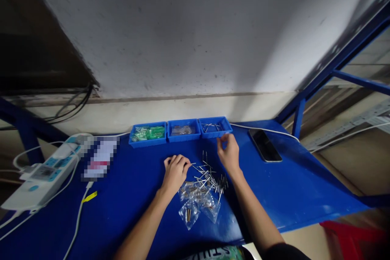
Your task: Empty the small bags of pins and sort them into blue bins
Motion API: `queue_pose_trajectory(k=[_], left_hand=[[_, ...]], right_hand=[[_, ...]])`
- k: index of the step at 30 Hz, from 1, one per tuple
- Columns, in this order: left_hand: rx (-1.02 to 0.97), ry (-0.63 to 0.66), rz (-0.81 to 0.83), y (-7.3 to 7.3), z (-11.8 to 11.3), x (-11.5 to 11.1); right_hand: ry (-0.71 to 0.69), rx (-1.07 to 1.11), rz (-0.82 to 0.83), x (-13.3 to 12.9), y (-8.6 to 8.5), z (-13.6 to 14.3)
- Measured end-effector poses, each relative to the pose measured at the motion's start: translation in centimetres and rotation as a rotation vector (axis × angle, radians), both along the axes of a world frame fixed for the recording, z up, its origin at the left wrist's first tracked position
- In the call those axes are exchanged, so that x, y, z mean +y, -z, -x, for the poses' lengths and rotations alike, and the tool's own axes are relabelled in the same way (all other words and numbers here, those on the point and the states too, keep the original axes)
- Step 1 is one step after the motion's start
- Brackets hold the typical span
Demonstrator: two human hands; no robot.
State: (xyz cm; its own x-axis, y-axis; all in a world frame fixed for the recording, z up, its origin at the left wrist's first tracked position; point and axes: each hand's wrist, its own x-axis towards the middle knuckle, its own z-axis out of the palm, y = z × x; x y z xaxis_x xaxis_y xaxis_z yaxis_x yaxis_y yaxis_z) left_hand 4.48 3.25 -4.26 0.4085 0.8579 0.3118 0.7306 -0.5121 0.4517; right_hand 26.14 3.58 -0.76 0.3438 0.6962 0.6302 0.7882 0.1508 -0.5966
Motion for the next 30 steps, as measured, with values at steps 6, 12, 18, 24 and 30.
queue_pose_trajectory(k=[6,12,18,24,30], left_hand=[[-0.187,0.071,0.049,0.3,0.5,0.6],[-0.366,0.007,0.143,0.9,0.8,0.7],[-0.422,0.029,0.215,0.6,0.7,0.5],[-0.45,0.047,0.196,0.4,0.7,0.3],[-0.458,0.054,0.172,0.0,0.7,0.2]], right_hand=[[-0.311,0.042,0.083,-1.7,1.9,3.7],[-0.453,-0.017,0.164,-1.8,1.7,4.6],[-0.581,-0.081,0.269,-2.4,1.2,4.3],[-0.667,-0.248,0.329,-2.5,0.4,4.1],[-0.646,-0.246,0.288,-2.3,0.7,4.5]])
